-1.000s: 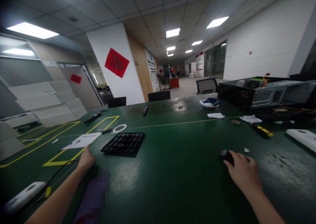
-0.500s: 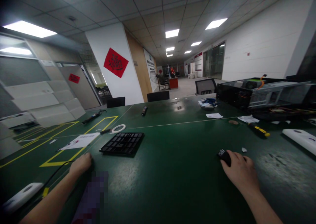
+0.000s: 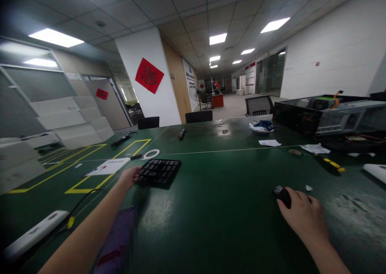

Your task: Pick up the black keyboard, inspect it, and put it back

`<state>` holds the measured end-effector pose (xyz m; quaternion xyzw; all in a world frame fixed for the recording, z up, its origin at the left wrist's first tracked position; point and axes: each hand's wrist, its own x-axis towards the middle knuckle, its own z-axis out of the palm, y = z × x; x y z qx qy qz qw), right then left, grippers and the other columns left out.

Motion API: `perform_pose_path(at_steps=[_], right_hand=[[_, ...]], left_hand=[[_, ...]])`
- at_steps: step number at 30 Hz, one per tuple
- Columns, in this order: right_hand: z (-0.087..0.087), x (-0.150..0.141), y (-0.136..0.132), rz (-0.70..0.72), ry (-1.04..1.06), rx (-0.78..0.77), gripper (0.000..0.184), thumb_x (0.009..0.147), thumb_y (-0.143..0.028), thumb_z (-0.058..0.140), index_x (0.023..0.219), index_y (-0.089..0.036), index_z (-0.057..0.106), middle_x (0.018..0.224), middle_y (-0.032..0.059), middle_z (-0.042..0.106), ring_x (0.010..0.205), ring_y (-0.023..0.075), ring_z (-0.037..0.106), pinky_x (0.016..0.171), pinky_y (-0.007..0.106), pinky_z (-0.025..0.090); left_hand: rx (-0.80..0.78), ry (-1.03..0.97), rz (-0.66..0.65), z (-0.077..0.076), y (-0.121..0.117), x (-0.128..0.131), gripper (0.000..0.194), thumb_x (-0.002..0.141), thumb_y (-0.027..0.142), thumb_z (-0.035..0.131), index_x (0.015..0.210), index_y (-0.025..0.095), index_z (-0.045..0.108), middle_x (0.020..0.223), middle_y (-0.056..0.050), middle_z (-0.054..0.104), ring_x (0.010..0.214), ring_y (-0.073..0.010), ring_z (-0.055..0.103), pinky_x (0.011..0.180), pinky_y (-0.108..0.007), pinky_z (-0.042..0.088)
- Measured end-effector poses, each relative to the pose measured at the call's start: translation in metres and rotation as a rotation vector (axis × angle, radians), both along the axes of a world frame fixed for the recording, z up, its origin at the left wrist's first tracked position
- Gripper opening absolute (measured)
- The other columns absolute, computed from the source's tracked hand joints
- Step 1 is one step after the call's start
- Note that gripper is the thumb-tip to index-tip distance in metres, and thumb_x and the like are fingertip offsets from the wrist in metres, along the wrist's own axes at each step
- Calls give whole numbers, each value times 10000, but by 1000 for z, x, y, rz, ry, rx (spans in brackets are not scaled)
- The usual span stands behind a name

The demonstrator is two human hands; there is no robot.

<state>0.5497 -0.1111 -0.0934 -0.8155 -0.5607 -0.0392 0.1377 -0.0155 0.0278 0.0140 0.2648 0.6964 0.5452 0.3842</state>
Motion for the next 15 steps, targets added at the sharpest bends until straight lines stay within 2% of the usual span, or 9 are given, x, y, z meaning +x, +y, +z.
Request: perform_pose_path(at_steps=[3,7,11,15], right_hand=[[-4,4,2,-4,21,-19,613,720,-530,319,1163,-130,459,1137,137,542,1038,340,468,855,460,379],[-9,6,4,-8,2,4,614,720,-534,318,1158,-131,466,1125,136,547,1023,340,478,839,460,388],[-9,3,3,-8,3,36,593,722,-527,323,1150,-147,479,1123,127,551,997,339,493,846,460,383],[-10,1,4,7,21,82,536,741,-475,321,1124,-145,500,1097,122,568,975,328,502,832,470,392]], left_hand=[[-177,441,-138,-10,9,13,155,615,236,651,660,97,600,743,-87,629,828,-263,582,591,-264,434],[-317,839,-302,-10,20,27,220,531,303,676,621,113,609,885,-176,641,982,-340,530,727,-334,424],[-377,1072,-406,-3,23,37,275,503,344,675,672,132,630,949,-183,638,975,-343,541,769,-358,413],[-371,1163,-426,2,13,47,244,517,308,660,672,121,635,929,-198,638,909,-354,568,729,-365,422]])
